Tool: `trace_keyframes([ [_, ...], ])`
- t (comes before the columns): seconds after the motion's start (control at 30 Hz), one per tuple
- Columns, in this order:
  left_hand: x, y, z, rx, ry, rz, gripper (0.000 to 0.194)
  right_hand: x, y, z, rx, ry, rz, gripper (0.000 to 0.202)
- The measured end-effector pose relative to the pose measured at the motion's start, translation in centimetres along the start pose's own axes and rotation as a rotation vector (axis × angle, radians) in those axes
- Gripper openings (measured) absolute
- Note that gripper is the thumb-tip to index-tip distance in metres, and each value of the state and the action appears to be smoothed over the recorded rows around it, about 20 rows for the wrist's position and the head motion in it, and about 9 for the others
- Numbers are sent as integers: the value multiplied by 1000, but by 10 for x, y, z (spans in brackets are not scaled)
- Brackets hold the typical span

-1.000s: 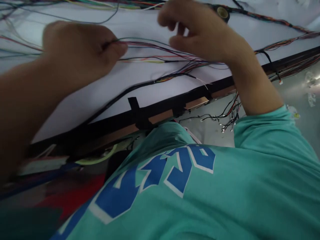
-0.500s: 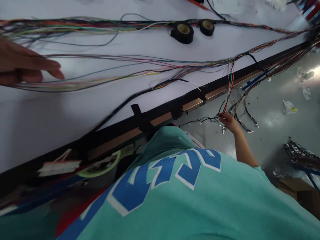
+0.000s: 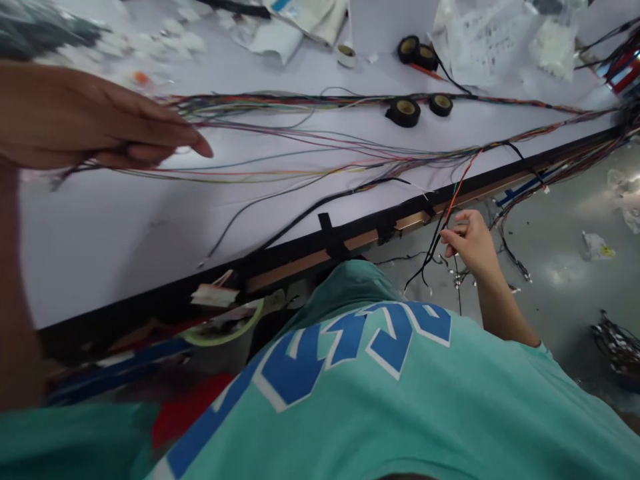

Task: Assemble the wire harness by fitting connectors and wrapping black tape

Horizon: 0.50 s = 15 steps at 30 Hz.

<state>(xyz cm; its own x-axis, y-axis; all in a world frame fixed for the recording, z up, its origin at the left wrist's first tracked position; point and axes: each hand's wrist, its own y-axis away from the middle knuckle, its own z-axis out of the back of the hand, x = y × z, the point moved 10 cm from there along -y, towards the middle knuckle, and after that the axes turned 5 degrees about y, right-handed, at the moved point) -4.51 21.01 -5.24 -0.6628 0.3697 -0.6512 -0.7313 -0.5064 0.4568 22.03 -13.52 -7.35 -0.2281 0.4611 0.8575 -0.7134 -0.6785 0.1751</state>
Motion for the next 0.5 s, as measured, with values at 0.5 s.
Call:
trace_keyframes([
  [0.5,-10,27,-28,-122,-2,133,20,146,-29,-43,-241,785,735,20],
])
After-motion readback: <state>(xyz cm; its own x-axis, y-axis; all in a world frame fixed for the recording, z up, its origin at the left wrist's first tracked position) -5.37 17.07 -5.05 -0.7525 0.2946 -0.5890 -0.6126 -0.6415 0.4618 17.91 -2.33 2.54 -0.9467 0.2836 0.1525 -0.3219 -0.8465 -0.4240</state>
